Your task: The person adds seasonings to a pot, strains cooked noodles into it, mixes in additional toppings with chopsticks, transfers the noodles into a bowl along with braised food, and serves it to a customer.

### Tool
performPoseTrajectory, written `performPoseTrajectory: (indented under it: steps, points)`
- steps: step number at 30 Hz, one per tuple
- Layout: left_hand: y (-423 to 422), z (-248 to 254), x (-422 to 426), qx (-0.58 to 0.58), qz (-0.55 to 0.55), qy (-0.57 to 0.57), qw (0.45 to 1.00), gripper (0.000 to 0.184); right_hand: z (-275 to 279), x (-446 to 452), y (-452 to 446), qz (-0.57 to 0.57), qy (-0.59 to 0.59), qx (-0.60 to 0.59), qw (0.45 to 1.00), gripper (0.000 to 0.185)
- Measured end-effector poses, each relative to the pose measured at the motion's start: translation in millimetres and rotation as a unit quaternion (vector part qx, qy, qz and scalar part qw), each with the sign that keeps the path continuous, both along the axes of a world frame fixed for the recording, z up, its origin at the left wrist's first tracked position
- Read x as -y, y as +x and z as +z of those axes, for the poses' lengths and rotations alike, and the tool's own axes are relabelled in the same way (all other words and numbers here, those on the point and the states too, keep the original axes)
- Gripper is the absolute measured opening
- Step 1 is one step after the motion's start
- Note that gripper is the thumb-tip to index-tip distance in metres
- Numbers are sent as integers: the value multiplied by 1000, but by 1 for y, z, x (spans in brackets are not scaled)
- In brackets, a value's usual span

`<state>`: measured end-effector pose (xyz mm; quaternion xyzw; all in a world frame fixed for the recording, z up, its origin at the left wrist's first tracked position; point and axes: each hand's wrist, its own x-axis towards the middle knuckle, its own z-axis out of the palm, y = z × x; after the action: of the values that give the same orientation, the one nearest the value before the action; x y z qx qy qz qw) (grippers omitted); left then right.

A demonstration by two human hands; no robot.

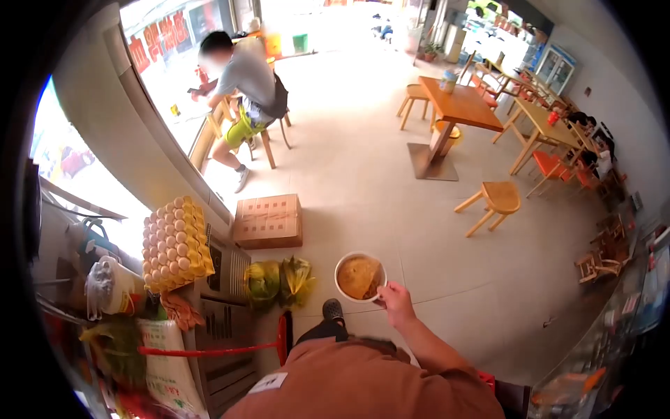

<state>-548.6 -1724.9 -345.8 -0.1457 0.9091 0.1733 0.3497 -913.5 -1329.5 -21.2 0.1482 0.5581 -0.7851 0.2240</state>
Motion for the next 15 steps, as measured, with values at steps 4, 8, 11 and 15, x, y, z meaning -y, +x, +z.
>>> performPoseTrajectory:
  steps: [4, 8, 11, 15]
  points:
    - [-212, 153, 19, -71, 329, 120, 934, 31, 10, 53, -136, 52, 9, -10, 999, 7]
    - [-395, 182, 95, -257, 506, 321, 759, 25, 18, 110, -266, 86, 7, -11, 996, 5]
    - [-476, 219, 115, -363, 526, 309, 704, 23, 13, 158, -359, 145, -14, -6, 989, 7]
    - [-479, 147, 115, -346, 614, 254, 662, 17, -9, 239, -495, 246, 2, -30, 969, 12]
